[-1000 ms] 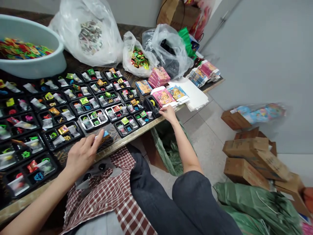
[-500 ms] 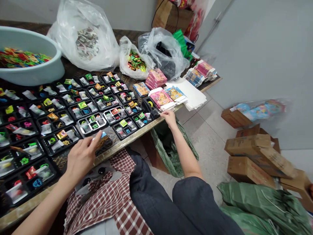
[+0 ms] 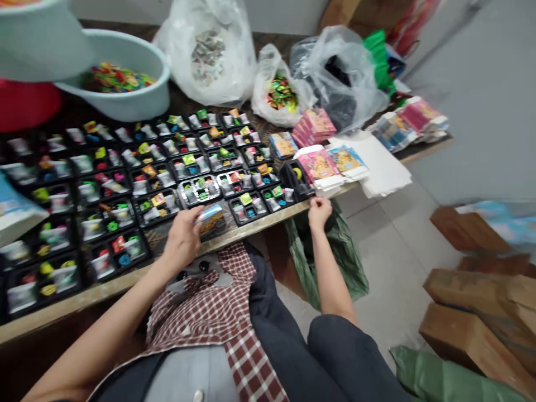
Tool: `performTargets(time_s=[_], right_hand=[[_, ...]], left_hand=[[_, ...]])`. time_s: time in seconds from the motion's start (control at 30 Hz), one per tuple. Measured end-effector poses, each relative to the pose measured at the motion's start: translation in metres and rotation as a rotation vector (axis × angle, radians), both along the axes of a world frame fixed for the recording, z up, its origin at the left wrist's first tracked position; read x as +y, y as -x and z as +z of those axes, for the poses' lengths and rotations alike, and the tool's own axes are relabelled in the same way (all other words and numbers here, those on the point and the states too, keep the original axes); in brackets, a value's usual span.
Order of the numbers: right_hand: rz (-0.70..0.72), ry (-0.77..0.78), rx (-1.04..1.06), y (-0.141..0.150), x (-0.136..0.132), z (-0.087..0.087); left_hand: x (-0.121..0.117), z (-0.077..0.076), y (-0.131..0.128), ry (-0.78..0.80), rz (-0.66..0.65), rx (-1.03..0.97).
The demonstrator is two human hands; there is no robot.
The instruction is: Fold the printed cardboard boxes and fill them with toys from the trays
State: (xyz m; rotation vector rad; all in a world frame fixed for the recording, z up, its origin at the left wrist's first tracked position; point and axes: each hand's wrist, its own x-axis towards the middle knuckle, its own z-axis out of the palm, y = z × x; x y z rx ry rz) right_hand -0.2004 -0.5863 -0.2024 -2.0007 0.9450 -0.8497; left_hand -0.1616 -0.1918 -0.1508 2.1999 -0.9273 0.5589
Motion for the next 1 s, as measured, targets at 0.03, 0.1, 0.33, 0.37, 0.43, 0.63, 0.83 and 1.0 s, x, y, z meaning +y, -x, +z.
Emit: performTargets(time_s=[0.03,0.1,0.33,0.37,0.43,0.63,0.83,1.0], right_hand=[[-0.004,-0.003,-0.007,0.000,0.004,0.001],[-0.019,-0.015,-0.050,0.002,0.019,0.005],[0.768,-0.853,-0.015,0.020,0.157,0.053],[0.892,-0.985,0.030,0.020,0.177,0.060],[1.041,-1.171,0.074,0.016,0.206,0.070],[1.127,-1.377,0.084,-0.001,0.221,0.069],[1.131,-1.381,0.115,-0.005,0.219,0.058],[1.051,-1.124,0.134,-0.004,0.221,0.050]], left_hand=[[0.000,0.000,0.001,0.003,-0.002,0.000],[0.000,0.000,0.002,0.001,-0.010,0.024],[0.003,-0.005,0.002,0.016,-0.046,0.033],[0.003,-0.006,0.002,0.021,-0.047,0.032],[0.003,-0.008,0.001,0.031,-0.051,0.033],[0.004,-0.006,0.003,0.052,-0.064,0.015],[-0.001,-0.001,0.003,-0.035,-0.009,0.050],[-0.010,-0.001,0.003,0.014,0.111,-0.020]])
